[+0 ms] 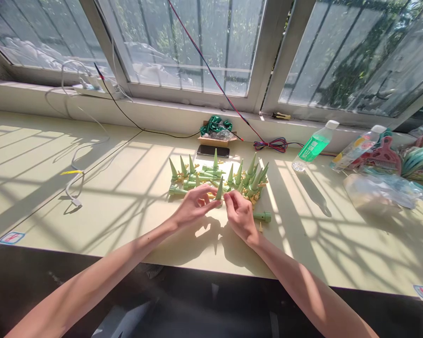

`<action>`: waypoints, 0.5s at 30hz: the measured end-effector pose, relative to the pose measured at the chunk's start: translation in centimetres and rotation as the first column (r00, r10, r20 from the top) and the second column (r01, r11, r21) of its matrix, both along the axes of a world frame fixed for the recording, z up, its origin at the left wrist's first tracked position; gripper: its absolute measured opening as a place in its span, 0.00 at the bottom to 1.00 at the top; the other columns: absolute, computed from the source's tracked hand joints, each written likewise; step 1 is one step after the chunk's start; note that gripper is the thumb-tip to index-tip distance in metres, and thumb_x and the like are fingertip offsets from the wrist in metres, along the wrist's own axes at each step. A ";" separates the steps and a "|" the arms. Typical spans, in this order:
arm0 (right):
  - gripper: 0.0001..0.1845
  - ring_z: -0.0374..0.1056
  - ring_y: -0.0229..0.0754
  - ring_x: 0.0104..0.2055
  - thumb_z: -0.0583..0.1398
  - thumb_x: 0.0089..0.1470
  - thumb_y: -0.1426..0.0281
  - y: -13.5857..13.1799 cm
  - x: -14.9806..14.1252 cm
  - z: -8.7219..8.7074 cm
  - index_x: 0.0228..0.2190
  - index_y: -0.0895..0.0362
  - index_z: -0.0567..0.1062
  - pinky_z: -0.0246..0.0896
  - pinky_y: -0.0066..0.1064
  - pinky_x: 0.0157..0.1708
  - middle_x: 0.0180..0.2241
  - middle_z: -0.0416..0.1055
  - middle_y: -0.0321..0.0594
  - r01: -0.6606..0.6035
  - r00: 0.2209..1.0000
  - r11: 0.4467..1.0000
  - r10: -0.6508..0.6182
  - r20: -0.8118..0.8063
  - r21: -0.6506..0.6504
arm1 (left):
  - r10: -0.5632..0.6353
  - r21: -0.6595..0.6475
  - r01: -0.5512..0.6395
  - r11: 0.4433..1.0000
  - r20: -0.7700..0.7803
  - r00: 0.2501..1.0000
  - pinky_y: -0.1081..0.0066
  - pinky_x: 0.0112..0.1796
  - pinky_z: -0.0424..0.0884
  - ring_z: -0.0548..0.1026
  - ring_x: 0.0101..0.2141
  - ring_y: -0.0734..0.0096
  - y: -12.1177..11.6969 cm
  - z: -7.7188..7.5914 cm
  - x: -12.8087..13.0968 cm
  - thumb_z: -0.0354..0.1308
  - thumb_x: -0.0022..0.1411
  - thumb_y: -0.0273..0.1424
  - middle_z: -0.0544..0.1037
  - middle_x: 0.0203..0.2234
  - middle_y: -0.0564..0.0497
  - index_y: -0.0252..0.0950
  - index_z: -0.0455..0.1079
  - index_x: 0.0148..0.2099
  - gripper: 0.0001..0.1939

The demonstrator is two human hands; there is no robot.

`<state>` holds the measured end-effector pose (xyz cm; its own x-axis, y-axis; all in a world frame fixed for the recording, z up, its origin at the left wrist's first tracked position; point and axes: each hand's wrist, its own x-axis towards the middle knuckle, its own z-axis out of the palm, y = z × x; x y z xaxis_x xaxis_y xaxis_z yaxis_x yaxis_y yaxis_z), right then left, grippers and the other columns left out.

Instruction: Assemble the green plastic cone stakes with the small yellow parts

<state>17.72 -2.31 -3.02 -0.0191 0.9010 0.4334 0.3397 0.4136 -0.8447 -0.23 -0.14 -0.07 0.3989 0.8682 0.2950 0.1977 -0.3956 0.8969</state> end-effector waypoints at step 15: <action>0.08 0.61 0.35 0.21 0.56 0.66 0.66 -0.3 0.0 0.3 0.35 0.56 0.71 0.58 0.28 0.22 0.25 0.66 0.34 -0.048 0.999 0.984 0.042 0.034 0.173 | -0.139 -0.612 0.209 0.763 0.161 0.977 0.75 0.17 0.61 0.67 0.15 0.78 0.5 0.1 -0.4 0.52 0.59 0.62 0.75 0.22 0.47 0.29 0.72 0.28 0.37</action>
<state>17.76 -2.57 -2.67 -0.0735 0.8102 0.5815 0.3418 0.5682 -0.7485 -0.62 0.36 0.00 0.5603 0.7931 -0.2388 0.0768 0.2373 0.9684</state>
